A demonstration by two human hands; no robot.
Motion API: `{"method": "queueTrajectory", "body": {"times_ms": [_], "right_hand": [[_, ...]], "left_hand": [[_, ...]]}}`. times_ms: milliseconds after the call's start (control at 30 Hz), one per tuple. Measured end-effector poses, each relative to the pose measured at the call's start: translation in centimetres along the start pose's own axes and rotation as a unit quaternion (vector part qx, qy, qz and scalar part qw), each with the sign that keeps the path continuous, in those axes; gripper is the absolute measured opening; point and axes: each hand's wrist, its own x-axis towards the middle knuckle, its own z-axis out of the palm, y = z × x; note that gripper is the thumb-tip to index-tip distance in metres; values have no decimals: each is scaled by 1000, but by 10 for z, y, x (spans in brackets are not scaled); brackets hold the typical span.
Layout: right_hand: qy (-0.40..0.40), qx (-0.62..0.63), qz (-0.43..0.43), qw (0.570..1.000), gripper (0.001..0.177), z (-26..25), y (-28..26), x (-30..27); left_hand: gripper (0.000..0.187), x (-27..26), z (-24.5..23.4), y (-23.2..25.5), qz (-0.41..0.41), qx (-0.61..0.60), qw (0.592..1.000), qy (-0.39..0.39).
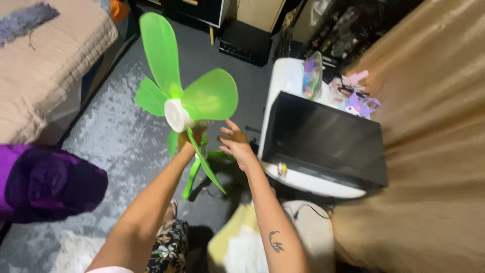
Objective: The person assembles a small green pedestal fan by attaching the blades and securing the central hub. They then move the fan to a nearby shelf and organize items, including a glass container and a cushion. Finally, they sit on the floor and coil a black cable.
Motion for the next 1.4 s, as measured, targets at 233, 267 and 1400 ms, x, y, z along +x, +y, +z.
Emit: {"method": "queueTrajectory", "body": {"times_ms": [233, 267, 1400], "right_hand": [[47, -64, 3, 997, 60, 45, 28, 95], [44, -63, -1, 997, 61, 49, 32, 105], [-51, -19, 49, 997, 53, 208, 38, 266]], "left_hand": [[49, 42, -1, -16, 67, -42, 997, -16], [48, 48, -1, -16, 82, -53, 995, -14], [22, 143, -162, -116, 161, 30, 985, 48]]}}
